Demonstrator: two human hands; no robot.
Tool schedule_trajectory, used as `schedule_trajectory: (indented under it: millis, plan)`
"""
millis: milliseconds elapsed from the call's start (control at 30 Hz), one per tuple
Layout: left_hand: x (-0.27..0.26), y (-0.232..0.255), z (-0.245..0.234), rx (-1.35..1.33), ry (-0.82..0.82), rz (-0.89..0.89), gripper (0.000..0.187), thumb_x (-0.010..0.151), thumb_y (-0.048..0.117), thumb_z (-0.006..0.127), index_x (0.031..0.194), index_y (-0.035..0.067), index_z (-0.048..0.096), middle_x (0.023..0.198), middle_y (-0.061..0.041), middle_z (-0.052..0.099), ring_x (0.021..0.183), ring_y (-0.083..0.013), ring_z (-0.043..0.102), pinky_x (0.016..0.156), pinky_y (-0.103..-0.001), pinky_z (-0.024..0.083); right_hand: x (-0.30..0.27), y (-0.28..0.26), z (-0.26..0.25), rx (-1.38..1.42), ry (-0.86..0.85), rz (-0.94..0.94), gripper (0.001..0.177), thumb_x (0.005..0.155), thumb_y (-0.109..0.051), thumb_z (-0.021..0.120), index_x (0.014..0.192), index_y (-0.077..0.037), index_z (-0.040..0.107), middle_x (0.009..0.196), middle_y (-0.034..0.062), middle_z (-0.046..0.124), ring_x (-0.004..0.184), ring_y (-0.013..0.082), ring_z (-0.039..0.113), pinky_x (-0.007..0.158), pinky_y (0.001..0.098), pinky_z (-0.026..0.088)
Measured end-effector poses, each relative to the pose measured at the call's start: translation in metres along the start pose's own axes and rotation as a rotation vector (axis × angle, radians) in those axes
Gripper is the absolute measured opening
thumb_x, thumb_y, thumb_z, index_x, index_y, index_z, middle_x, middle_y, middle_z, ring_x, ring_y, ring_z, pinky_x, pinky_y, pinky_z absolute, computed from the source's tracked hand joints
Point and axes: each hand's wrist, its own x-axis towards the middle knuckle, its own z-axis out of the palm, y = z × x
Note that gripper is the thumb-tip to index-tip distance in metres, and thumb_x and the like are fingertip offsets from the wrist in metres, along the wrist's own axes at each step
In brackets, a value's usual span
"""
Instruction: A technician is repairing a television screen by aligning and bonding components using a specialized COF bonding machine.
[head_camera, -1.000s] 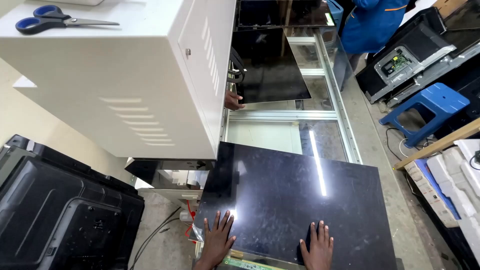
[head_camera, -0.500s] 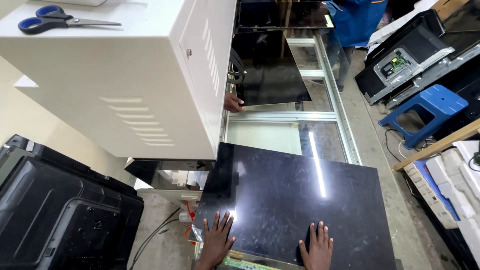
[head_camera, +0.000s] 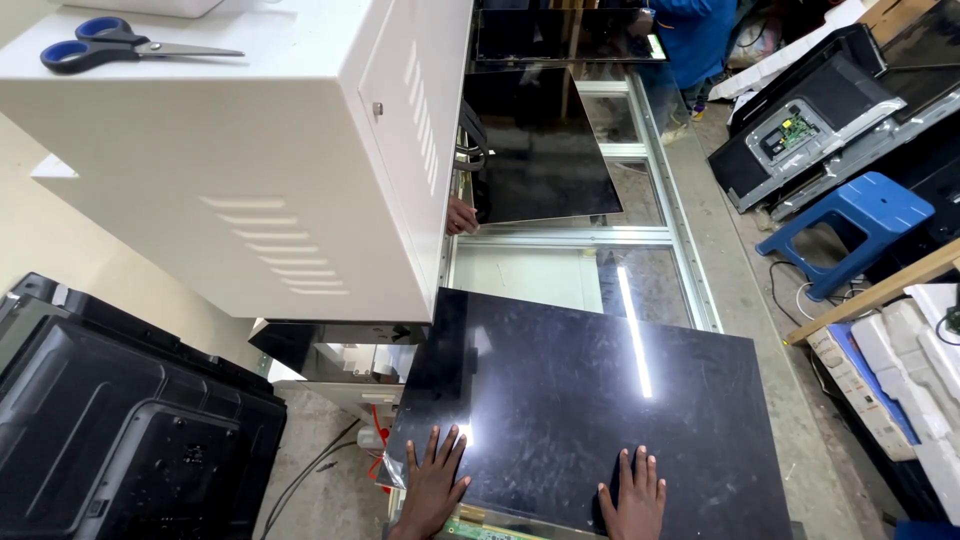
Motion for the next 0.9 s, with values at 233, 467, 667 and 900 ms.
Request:
schedule_trajectory:
  millis: [233, 467, 667, 900]
  plan:
    - [0.002, -0.003, 0.006, 0.024, 0.024, 0.012, 0.063, 0.102, 0.051, 0.03, 0.156, 0.025, 0.011, 0.164, 0.006, 0.001, 0.15, -0.0267, -0.009, 0.113, -0.066, -0.006, 0.0, 0.001, 0.005, 0.027, 0.026, -0.006, 0.079, 0.086, -0.065, 0.044, 0.153, -0.03, 0.023, 0.165, -0.0002, 0.012, 0.152, 0.0242, 0.013, 0.117, 0.0497, 0.023]
    - [0.0, 0.0, 0.0, -0.011, 0.0, 0.0, 0.063, 0.102, 0.051, 0.03, 0.157, 0.026, 0.01, 0.164, 0.007, 0.0, 0.15, -0.0259, -0.011, 0.113, -0.064, -0.008, 0.002, 0.001, 0.004, 0.002, 0.018, -0.003, 0.079, 0.086, -0.064, 0.045, 0.153, -0.029, 0.022, 0.165, -0.0003, 0.012, 0.152, 0.0242, 0.014, 0.117, 0.0484, 0.024]
    - [0.003, -0.003, 0.006, 0.013, 0.021, 0.012, 0.063, 0.102, 0.049, 0.032, 0.156, 0.025, 0.012, 0.164, 0.006, 0.001, 0.15, -0.0274, -0.009, 0.112, -0.066, -0.005, -0.002, -0.001, -0.003, 0.028, 0.029, -0.011, 0.078, 0.086, -0.063, 0.045, 0.153, -0.028, 0.023, 0.165, 0.0005, 0.013, 0.152, 0.0247, 0.014, 0.117, 0.0487, 0.023]
    - [0.016, -0.027, 0.047, 0.713, 0.884, 0.127, 0.079, 0.088, 0.069, 0.031, 0.155, 0.03, 0.016, 0.167, 0.007, 0.009, 0.158, -0.027, -0.001, 0.12, -0.058, -0.002, -0.003, 0.0, -0.003, 0.036, 0.033, -0.017, 0.078, 0.086, -0.061, 0.048, 0.152, -0.028, 0.024, 0.165, 0.0011, 0.013, 0.151, 0.0253, 0.015, 0.117, 0.0494, 0.023]
